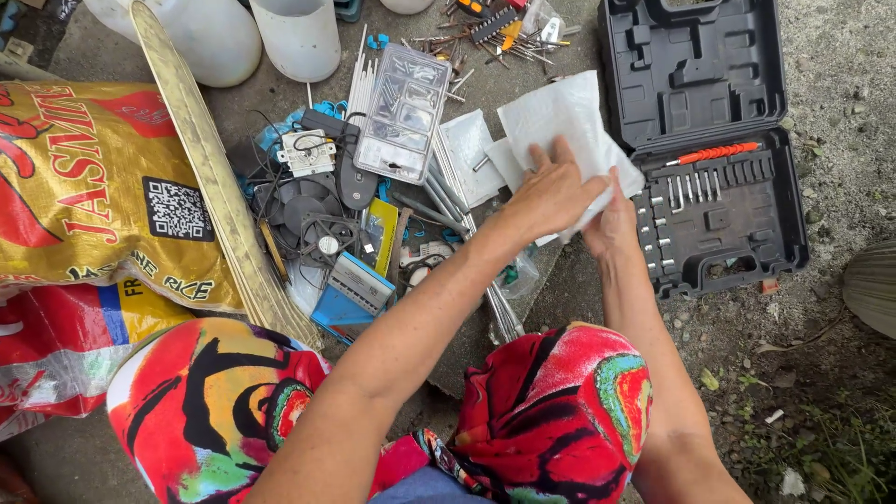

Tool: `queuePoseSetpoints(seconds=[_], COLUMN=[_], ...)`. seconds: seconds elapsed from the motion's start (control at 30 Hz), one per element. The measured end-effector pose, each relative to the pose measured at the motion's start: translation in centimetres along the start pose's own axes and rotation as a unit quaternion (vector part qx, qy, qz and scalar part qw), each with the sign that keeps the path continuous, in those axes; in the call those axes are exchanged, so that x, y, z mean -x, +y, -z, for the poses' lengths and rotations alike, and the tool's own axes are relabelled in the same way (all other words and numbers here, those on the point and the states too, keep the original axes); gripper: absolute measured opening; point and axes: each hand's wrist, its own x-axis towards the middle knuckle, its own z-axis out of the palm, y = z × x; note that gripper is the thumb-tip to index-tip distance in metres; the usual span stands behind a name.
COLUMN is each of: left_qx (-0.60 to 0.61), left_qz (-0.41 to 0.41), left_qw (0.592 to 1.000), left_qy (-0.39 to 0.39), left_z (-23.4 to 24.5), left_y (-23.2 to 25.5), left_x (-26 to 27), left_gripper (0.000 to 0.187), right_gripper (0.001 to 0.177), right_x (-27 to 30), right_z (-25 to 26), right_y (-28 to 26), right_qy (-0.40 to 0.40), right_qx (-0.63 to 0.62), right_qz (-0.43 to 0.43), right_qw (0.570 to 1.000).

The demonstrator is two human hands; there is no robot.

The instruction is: The person is repairing and organizing various electronic components, including computer fans, wires, and tools on a concrete floor.

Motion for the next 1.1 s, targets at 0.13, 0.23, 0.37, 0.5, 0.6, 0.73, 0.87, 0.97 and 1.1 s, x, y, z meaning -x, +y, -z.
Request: queuePoseSetpoints(seconds=[0.13,0.23,0.37,0.5,0.6,0.73,0.87,0.97,1.1], left_qx=[0.02,0.007,0.0,-0.067,-0.012,-0.342,-0.457,-0.512,-0.565], left_qz=[-0.121,-0.218,-0.178,-0.175,-0.154,-0.125,-0.199,-0.249,-0.264], left_qw=[0.979,0.964,0.976,0.974,0.985,0.912,0.857,0.814,0.765], left_qy=[-0.163,-0.154,-0.126,-0.124,-0.075,-0.186,-0.127,-0.112,-0.164], left_z=[-1.0,-1.6,0.4,1.2,0.3,0.4,-2.0,-1.5,0.6], left_y=[-5.0,-8.2,-6.7,-6.4,-7.6,-8.1,-13.4,-13.3,-11.5], left_x=[-2.0,-1.5,2.6,2.8,2.2,5.3,6.1,6.5,6.5], left_gripper=[0.075,0.068,0.086,0.087,0.068,0.029,0.022,0.024,0.026], right_gripper=[0.076,0.093,0.104,0.098,0.078,0.059,0.074,0.048,0.028], right_x=[1.3,3.3,3.2,3.7,5.3,4.6,7.8,9.9,13.1], right_z=[-0.2,-1.5,-2.2,-2.2,-4.5,-5.1,-6.8,-7.1,-8.7], right_y=[-1.6,-4.2,-5.4,-5.6,-6.9,-7.1,-8.8,-8.3,-6.3], right_qy=[-0.119,-0.099,-0.054,-0.049,-0.004,0.06,0.038,-0.076,-0.17], right_qx=[-0.081,0.015,0.088,0.149,0.54,0.669,0.747,0.694,0.708], right_qz=[-0.116,-0.075,-0.101,0.039,0.251,0.122,0.447,0.462,0.404], right_qw=[0.983,0.992,0.99,0.987,0.804,0.73,0.49,0.547,0.553])
